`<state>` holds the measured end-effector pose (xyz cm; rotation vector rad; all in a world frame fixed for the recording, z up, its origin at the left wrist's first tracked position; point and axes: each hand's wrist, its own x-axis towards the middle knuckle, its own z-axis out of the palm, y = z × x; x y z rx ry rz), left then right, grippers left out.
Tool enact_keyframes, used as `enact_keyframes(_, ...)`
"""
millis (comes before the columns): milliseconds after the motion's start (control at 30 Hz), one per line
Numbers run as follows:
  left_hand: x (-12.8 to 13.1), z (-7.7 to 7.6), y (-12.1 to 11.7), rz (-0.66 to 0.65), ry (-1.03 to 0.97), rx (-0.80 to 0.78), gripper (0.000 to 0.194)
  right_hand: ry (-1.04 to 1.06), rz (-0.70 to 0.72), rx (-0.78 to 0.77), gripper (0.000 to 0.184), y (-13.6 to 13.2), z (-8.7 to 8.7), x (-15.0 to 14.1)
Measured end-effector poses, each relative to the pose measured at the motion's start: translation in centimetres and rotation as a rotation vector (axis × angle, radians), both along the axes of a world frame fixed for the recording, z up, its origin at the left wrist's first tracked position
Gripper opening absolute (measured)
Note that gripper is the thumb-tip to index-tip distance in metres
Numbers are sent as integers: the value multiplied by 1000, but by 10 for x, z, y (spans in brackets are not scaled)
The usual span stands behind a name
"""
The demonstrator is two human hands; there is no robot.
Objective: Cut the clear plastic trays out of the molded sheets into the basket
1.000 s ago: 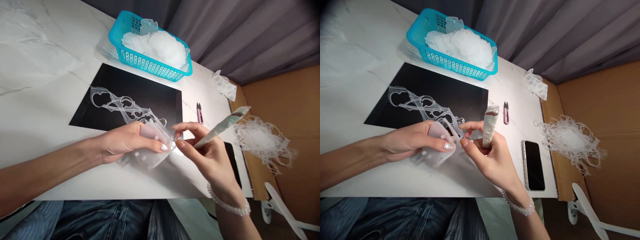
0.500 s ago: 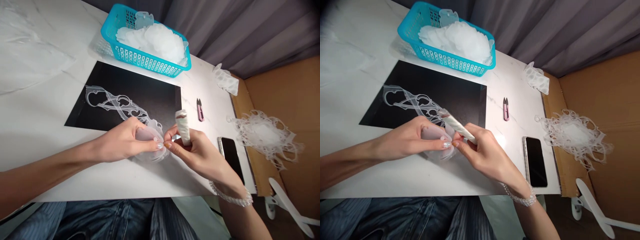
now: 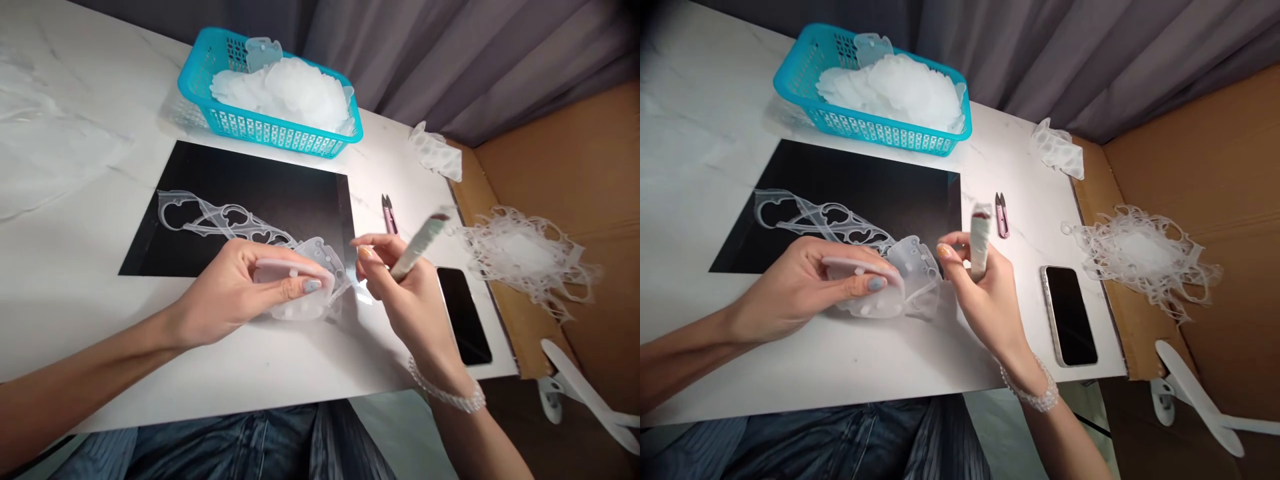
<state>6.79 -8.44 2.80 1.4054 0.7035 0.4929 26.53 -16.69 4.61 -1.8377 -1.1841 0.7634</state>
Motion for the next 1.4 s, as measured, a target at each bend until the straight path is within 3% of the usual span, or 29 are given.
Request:
enact_keyframes(133, 1, -6, -1, 57, -28, -52, 10, 12, -22, -20, 35, -22, -3, -4)
enact_keyframes(267, 5, -10, -6, 193, -91, -220, 10, 122, 86, -122, 28, -30, -9, -12)
enact_keyframes(367, 5, -11, -8, 237, -92, -214, 11, 255, 151, -123, 25, -24, -12, -17)
enact_keyframes(467, 2, -11, -4, 179, -99, -191, 12, 319, 103, -89, 26, -16, -11, -19)
enact_keyframes(633, 1, -1, 7, -74, 51, -369, 24, 319, 87, -54, 18, -11, -1, -20)
enact_keyframes(800, 5, 8, 8, -243, 250, -178, 11, 460, 138, -84, 15, -11, -4, -19)
enact_keyframes(967, 7, 5, 4, -196, 217, -29, 15, 498, 158, -120, 22, -10, -8, -18)
enact_keyframes(1100, 5, 5, 1, -164, 186, 64, 19, 473, 186, -147, 23, -10, 0, -18)
enact_keyframes(1267, 1, 4, -3, -211, 82, 191, 15, 265, 261, -130, 16, -12, 5, -22)
enact_keyframes(1400, -1, 3, -7, -285, -139, 265, 9, -14, 221, -69, 11, -9, -20, -20)
